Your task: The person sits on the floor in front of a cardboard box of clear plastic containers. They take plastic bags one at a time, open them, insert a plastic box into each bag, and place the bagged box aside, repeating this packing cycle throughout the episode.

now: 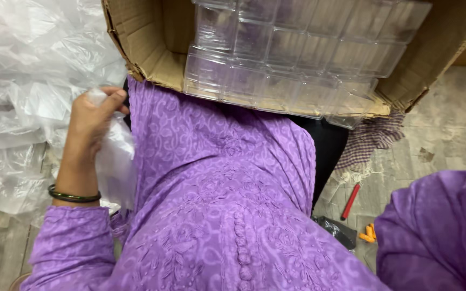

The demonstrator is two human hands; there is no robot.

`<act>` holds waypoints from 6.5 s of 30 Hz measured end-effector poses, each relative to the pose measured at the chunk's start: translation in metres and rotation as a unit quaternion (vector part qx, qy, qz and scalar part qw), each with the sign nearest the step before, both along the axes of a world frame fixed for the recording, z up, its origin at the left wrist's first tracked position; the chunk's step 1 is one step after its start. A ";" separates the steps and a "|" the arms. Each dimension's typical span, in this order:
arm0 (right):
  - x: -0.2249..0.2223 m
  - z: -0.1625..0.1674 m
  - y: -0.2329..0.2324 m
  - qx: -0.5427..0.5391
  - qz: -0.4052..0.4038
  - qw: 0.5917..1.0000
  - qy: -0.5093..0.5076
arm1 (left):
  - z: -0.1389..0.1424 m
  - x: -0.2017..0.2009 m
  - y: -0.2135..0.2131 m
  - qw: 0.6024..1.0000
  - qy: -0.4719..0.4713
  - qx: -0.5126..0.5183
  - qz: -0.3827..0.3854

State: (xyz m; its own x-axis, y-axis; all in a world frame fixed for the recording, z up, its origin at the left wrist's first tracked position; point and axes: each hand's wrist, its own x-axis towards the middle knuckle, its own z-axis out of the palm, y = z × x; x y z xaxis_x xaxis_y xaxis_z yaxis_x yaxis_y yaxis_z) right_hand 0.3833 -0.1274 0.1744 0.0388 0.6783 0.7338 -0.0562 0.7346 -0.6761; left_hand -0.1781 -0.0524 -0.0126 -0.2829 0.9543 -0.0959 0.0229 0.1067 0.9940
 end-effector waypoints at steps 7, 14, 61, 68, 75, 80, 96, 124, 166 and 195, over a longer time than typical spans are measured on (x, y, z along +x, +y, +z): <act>-0.008 -0.017 0.012 -0.011 0.008 1.000 0.004 | 0.006 0.023 0.018 0.999 0.010 0.019 -0.035; -0.057 -0.054 0.044 -0.034 0.050 0.998 0.013 | 0.013 0.052 0.031 0.996 0.022 0.064 -0.054; -0.188 -0.197 0.139 -0.387 0.308 0.861 -0.115 | -0.027 0.023 0.041 0.820 -0.291 0.049 -0.490; -0.248 -0.194 0.182 -0.097 -0.205 0.833 -0.505 | -0.078 0.083 0.130 0.951 0.138 0.211 -0.177; -0.260 -0.220 0.177 -0.161 -0.097 0.959 -0.212 | -0.076 0.087 0.079 0.965 0.063 0.169 -0.189; -0.301 -0.262 0.143 -0.447 0.224 0.865 0.050 | -0.074 0.021 -0.009 0.971 -0.135 0.115 -0.163; -0.399 -0.240 0.167 -0.085 0.228 0.895 -0.375 | -0.068 -0.016 -0.026 0.903 -0.192 -0.078 -0.378; -0.314 -0.127 0.168 -0.345 0.302 0.887 -0.059 | 0.074 0.067 0.026 0.963 0.029 0.266 -0.010; -0.231 -0.184 0.129 -0.376 0.273 0.868 0.173 | 0.011 0.154 0.029 0.981 -0.007 0.102 -0.165; -0.221 -0.198 0.122 -0.400 0.249 0.880 0.056 | -0.017 0.163 0.026 0.982 -0.085 0.096 -0.140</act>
State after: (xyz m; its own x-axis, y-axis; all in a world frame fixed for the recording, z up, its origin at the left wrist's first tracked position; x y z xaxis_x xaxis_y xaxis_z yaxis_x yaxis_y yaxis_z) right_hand 0.1627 -0.0058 -0.0238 -0.3679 0.9295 0.0236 -0.3353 -0.1090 -0.9358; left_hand -0.0150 -0.0260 -0.0292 -0.0019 0.9976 0.0699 -0.1427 -0.0694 0.9873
